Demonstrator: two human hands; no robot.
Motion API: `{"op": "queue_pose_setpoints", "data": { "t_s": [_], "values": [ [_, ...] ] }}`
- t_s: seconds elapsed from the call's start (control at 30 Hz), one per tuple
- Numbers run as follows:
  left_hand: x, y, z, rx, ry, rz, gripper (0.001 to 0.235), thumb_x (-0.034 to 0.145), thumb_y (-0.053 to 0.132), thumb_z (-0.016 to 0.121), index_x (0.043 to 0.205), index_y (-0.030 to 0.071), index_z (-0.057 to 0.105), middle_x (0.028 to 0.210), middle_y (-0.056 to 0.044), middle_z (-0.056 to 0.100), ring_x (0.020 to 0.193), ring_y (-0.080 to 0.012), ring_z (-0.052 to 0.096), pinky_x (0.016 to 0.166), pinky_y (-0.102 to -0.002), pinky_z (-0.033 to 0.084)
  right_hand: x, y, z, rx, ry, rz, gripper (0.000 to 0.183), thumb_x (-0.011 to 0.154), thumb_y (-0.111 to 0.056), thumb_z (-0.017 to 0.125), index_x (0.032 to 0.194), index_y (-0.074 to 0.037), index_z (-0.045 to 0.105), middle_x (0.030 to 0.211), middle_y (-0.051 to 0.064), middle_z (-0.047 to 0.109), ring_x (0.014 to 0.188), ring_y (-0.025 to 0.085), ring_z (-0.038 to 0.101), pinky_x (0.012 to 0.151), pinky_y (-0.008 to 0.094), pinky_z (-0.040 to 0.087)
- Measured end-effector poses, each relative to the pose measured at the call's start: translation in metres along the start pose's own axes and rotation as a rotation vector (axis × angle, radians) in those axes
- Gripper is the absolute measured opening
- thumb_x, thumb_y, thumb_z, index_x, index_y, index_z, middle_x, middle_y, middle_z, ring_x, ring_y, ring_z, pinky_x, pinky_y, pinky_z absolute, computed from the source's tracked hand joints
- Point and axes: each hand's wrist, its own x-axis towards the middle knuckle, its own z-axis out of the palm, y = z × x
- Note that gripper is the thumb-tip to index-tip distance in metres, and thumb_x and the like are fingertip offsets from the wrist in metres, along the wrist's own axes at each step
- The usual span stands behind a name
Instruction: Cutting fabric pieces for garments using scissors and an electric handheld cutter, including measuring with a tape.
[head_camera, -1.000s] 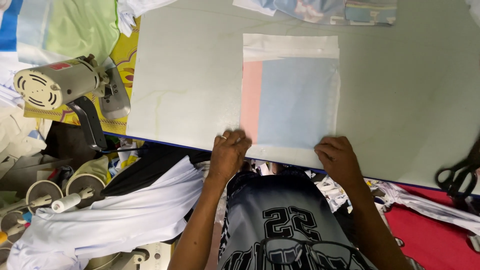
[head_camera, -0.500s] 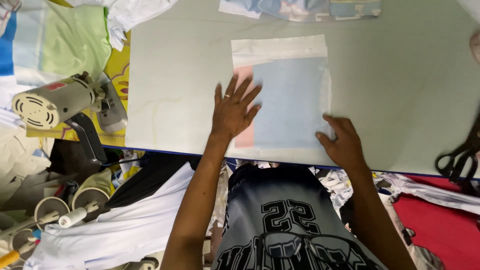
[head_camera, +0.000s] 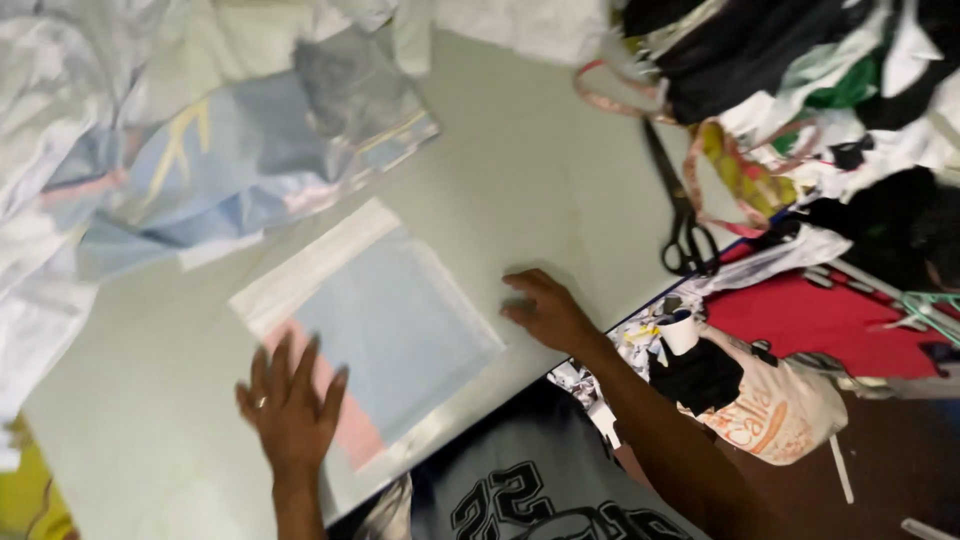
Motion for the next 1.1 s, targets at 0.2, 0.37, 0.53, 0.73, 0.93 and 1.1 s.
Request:
{"op": "queue_pose_setpoints", "data": {
  "t_s": [0.2,0.37,0.53,0.73,0.93,1.1],
  "values": [
    [-0.040,0.026,-0.029,0.167,-0.002,0.048,0.065,0.074,0.073,0.067,0.127,0.036,0.074,0.154,0.004,0.065,0.139,-0.0334,0.066,0.103,-0.061,0.050,0.017,0.158,-0.139,-0.376,0.502,0.004,0.022,0.095,-0.014,0.075,0.117,-0.012,0.072,0.108,0.007,0.072,0.074,0.020,0.068,0.078,0.034,0.054],
    [-0.104,-0.041,0.048,0.155,-0.134,-0.025,0.091,0.053,0.086,0.060,0.117,0.026,0.080,0.136,-0.019,0.073,0.124,-0.0512,0.065,0.101,-0.055,0.054,0.008,0.227,-0.259,-0.801,0.578,0.050,0.012,0.089,-0.008,0.062,0.095,-0.002,0.071,0.091,0.018,0.069,0.084,0.039,0.064,0.075,0.048,0.051],
    [-0.110,-0.059,0.049,0.315,-0.494,-0.211,0.089,0.050,0.091,0.062,0.127,0.047,0.071,0.150,0.003,0.063,0.150,-0.0323,0.052,0.122,-0.049,0.043,0.019,0.308,-0.286,-0.978,0.460,0.526,0.034,0.091,-0.023,0.059,0.113,0.001,0.066,0.105,0.029,0.065,0.093,0.051,0.064,0.076,0.064,0.050],
    [-0.143,-0.101,0.086,0.340,-0.248,0.133,0.049,0.110,0.025,0.029,0.137,0.050,0.061,0.148,-0.011,0.066,0.117,-0.0406,0.067,0.108,-0.046,0.055,0.089,0.191,-0.261,-1.004,0.609,0.416,0.061,0.071,-0.013,0.069,0.130,0.001,0.060,0.116,0.030,0.058,0.106,0.057,0.054,0.083,0.065,0.049],
    [-0.118,-0.056,0.069,-0.016,0.146,0.038,0.083,0.058,0.079,0.064,0.120,0.024,0.076,0.145,-0.021,0.067,0.127,-0.0524,0.061,0.103,-0.059,0.055,0.185,0.143,-0.204,-0.724,0.391,-0.179,0.040,0.095,0.007,0.053,0.134,0.008,0.063,0.125,0.030,0.066,0.110,0.048,0.059,0.100,0.056,0.046],
    [-0.101,-0.017,0.063,0.061,0.211,0.066,0.076,0.064,0.074,0.060,0.118,0.024,0.080,0.136,-0.024,0.069,0.113,-0.0480,0.059,0.107,-0.059,0.053,0.239,0.143,-0.136,-1.060,0.312,-0.148,0.027,0.083,-0.012,0.065,0.109,-0.017,0.073,0.101,0.006,0.068,0.097,0.030,0.063,0.080,0.052,0.047]
  ]
}}
